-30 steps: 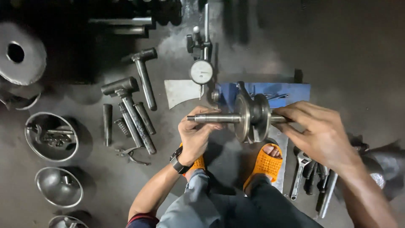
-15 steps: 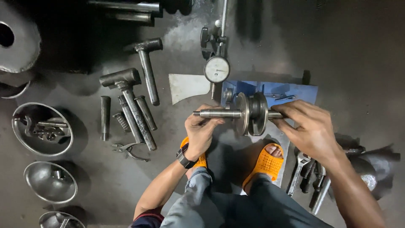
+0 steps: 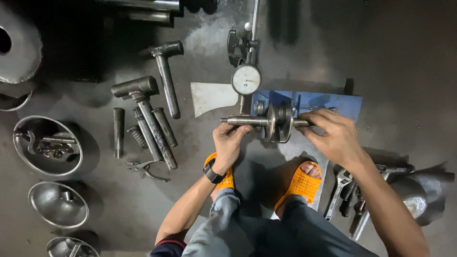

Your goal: The person uses a dial indicator to measure a cylindrical metal part, repeatedly rotating the part and adjusting the indicator. They also pick up and handle a pair of pliers and other metal components from the floor.

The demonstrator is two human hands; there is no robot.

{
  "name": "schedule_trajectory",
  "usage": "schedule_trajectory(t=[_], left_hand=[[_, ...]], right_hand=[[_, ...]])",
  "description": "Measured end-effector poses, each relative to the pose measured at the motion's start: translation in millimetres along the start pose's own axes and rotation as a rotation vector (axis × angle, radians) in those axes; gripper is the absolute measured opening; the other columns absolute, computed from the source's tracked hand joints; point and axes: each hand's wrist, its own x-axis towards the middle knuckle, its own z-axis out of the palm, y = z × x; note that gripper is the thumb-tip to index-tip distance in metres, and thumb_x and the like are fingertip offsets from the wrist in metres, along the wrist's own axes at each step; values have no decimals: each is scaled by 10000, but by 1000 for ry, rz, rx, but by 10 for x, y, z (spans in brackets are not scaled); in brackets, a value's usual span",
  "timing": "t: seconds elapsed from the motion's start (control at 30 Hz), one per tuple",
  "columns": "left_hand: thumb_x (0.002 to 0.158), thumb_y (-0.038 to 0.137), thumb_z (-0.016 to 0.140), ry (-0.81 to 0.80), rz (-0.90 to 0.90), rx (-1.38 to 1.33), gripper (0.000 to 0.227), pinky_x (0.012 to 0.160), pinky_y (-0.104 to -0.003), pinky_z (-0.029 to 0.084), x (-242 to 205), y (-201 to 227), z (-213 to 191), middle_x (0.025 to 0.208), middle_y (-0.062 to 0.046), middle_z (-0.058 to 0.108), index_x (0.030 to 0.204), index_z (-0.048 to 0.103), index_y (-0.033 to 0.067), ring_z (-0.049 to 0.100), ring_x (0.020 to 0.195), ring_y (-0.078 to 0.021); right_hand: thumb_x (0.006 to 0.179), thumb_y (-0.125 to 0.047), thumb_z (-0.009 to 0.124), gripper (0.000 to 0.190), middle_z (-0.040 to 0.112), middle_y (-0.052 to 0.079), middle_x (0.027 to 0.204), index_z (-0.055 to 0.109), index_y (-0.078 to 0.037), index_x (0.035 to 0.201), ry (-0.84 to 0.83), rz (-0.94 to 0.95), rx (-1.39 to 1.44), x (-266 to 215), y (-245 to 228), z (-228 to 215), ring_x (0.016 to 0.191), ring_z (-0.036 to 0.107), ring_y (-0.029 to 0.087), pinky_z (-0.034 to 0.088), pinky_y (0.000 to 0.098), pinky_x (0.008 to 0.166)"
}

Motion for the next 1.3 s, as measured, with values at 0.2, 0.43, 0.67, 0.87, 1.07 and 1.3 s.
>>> schedule_trajectory(t=[0.2, 0.43, 0.67, 0.87, 1.07, 1.3], left_hand=[[709, 6, 745, -1, 0, -7, 95, 552, -193, 517, 44, -112, -4, 643, -75, 602, 773, 684, -31, 589, 616, -80], [785, 99, 708, -177, 14, -171, 439, 773, -230, 536, -10, -158, -146, 1061, -88, 610, 1164, 535, -39, 590, 854, -114], [825, 163, 652, -253, -153, 33, 293, 748, -217, 523, -288, -240, -334, 932, -87, 641, 1057, 572, 5, 610, 795, -123], [834, 183, 634, -301, -206, 121, 300, 779, -198, 499, -467, -346, -356, 997, -93, 651, 1070, 603, 1, 611, 839, -117], [851, 185, 613, -316, -243, 147, 264, 767, -189, 497, -490, -328, -334, 989, -82, 653, 1058, 616, 21, 610, 842, -117], [861, 181, 609, -281, -317, 74, 263, 664, -159, 470, -463, -331, -321, 845, -48, 646, 1047, 624, -4, 569, 731, -70]], right_hand=[[788, -94, 685, 122, 648, 85, 770, 677, -71, 908, -33, 34, 29, 96, -35, -52, 716, 637, 289, 490, 342, 626], [685, -208, 700, 577, 580, 170, 1199, 543, -25, 1208, -177, 282, 31, 103, -147, -346, 1092, 564, 289, 428, 418, 965], [960, -121, 473, 230, 674, 115, 825, 662, -29, 866, -59, 906, 283, -243, 217, -254, 762, 637, 224, 481, 355, 814], [910, -61, 565, 165, 673, 123, 735, 674, 2, 803, -23, 1011, 304, -168, 106, -265, 685, 625, 211, 491, 335, 789], [839, -85, 608, 137, 670, 110, 941, 648, -51, 965, -31, 1097, 297, -187, 163, -256, 953, 616, 242, 432, 431, 939], [776, -2, 657, 228, 669, 63, 1020, 645, -82, 990, -62, 956, 332, -306, 354, -240, 961, 632, 197, 485, 349, 899]])
